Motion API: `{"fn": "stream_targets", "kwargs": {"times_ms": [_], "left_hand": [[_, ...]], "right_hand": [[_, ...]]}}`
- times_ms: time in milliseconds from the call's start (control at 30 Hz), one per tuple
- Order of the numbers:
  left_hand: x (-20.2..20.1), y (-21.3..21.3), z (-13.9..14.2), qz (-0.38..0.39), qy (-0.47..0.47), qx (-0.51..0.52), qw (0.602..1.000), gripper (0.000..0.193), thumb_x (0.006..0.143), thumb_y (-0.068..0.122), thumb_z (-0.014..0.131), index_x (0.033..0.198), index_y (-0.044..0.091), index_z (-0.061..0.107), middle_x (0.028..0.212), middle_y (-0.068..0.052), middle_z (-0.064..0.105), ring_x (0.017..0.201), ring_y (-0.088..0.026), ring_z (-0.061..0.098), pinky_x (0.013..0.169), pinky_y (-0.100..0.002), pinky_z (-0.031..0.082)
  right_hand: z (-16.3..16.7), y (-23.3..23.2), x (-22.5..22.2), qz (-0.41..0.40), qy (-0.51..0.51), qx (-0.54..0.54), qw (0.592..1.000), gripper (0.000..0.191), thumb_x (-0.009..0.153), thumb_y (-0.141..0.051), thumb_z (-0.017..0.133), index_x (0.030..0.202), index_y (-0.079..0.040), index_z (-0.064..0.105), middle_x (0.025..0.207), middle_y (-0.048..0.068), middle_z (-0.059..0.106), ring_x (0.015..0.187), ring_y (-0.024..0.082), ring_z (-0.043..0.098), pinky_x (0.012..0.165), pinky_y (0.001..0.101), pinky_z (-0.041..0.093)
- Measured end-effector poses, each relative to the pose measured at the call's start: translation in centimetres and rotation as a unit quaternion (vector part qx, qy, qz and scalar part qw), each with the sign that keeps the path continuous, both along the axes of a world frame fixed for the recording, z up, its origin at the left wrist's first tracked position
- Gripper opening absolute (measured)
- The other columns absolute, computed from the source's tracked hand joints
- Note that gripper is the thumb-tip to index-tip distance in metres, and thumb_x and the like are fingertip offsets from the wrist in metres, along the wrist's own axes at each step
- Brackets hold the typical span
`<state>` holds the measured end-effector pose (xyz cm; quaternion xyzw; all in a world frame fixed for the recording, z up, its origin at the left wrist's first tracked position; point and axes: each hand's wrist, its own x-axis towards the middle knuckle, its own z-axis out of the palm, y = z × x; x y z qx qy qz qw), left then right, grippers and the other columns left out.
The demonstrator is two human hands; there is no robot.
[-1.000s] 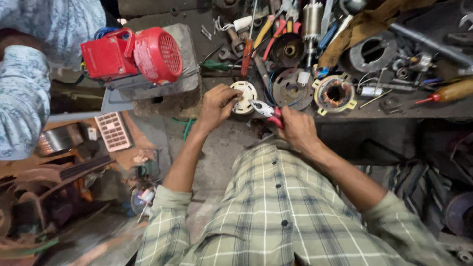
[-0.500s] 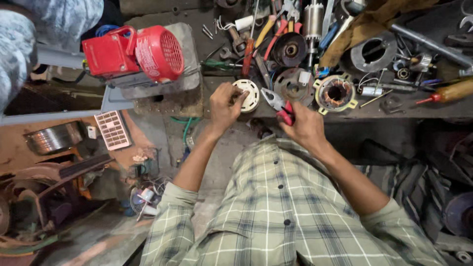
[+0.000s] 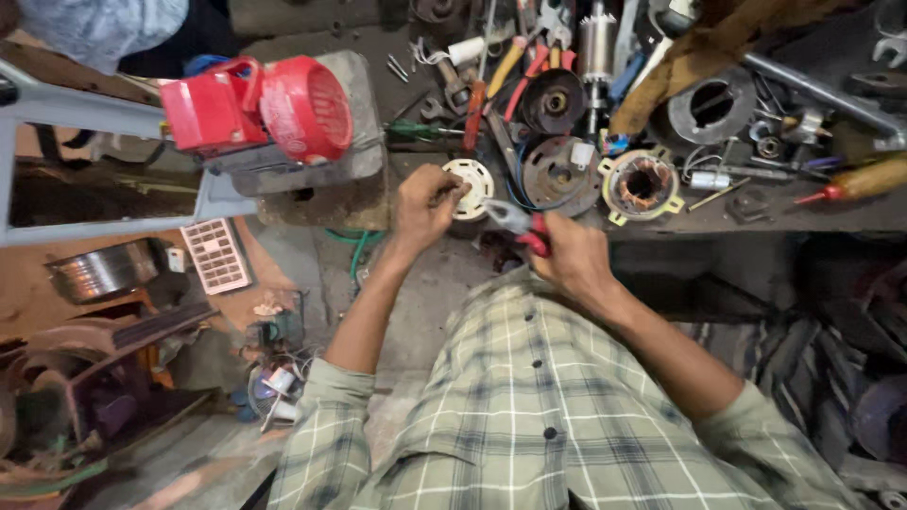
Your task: The person uses pliers to pull and adjust wires on a white cylindrical electrical component. They wipe their face with a cloth and continue manipulating the wires and the component on a cluttered workbench.
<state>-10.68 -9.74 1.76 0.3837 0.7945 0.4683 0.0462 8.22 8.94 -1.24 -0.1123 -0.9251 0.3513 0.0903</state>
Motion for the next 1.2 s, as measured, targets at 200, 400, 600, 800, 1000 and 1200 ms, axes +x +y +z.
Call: {"fn": "stream_targets", "kwargs": {"times_ms": [200, 400, 600, 800, 1000, 1200], "left_hand": [[-0.6, 0.1, 0.3, -0.031, 0.012, -0.004, 0.999, 0.012, 0.088, 0.007, 0.079, 0.096, 0.002, 0.071, 0.083, -0.012, 0.067, 0.076, -0.030, 0.063, 0.068, -0.040, 0.049], [-0.1, -0.3, -0.3, -0.016, 0.010, -0.017, 1.000, 0.013, 0.087, 0.008, 0.080, 0.096, 0.003, 0.072, 0.081, -0.011, 0.066, 0.073, -0.028, 0.062, 0.066, -0.039, 0.049], [1.0, 1.8, -1.3, 0.148, -0.001, -0.041, 0.988, 0.043, 0.081, 0.020, 0.094, 0.073, 0.000, 0.056, 0.068, -0.011, 0.056, 0.062, -0.027, 0.056, 0.060, -0.039, 0.043], [0.5, 0.5, 0.0, -0.034, 0.017, 0.050, 0.998, 0.022, 0.093, 0.005, 0.074, 0.115, 0.003, 0.072, 0.099, -0.008, 0.075, 0.093, -0.029, 0.067, 0.082, -0.039, 0.055], [-0.1, 0.1, 0.0, -0.023, -0.015, -0.009, 1.000, 0.018, 0.088, 0.008, 0.079, 0.106, 0.008, 0.078, 0.089, -0.010, 0.074, 0.077, -0.025, 0.069, 0.070, -0.035, 0.054], [0.8, 0.6, 0.2, 0.038, -0.001, 0.002, 0.999, 0.013, 0.089, 0.012, 0.081, 0.101, 0.008, 0.079, 0.086, -0.009, 0.075, 0.074, -0.022, 0.067, 0.067, -0.035, 0.052]], "right_hand": [[0.7, 0.6, -1.1, 0.026, -0.160, 0.037, 0.986, 0.033, 0.080, -0.023, 0.077, 0.104, -0.005, 0.062, 0.076, 0.020, 0.069, 0.071, 0.045, 0.066, 0.063, 0.0559, 0.050], [1.8, 1.6, -1.1, -0.055, -0.073, -0.053, 0.994, 0.038, 0.083, -0.031, 0.079, 0.101, -0.003, 0.060, 0.080, 0.022, 0.067, 0.077, 0.044, 0.067, 0.068, 0.0514, 0.053], [1.5, 0.9, -0.4, -0.022, -0.129, -0.043, 0.990, 0.043, 0.076, -0.036, 0.084, 0.096, -0.004, 0.063, 0.084, 0.022, 0.069, 0.078, 0.044, 0.067, 0.067, 0.0516, 0.052], [-0.1, 1.0, 1.4, -0.012, -0.148, -0.095, 0.984, 0.043, 0.077, -0.035, 0.084, 0.095, -0.002, 0.062, 0.086, 0.021, 0.069, 0.082, 0.042, 0.068, 0.071, 0.0484, 0.052], [-1.4, 1.5, 2.1, -0.051, -0.193, -0.187, 0.962, 0.045, 0.078, -0.035, 0.084, 0.101, -0.002, 0.064, 0.081, 0.020, 0.070, 0.072, 0.033, 0.069, 0.070, 0.0426, 0.053], [-2.3, 1.5, 2.6, -0.074, -0.177, -0.291, 0.937, 0.044, 0.081, -0.033, 0.081, 0.111, -0.003, 0.068, 0.087, 0.012, 0.072, 0.076, 0.018, 0.067, 0.074, 0.0355, 0.054]]}}
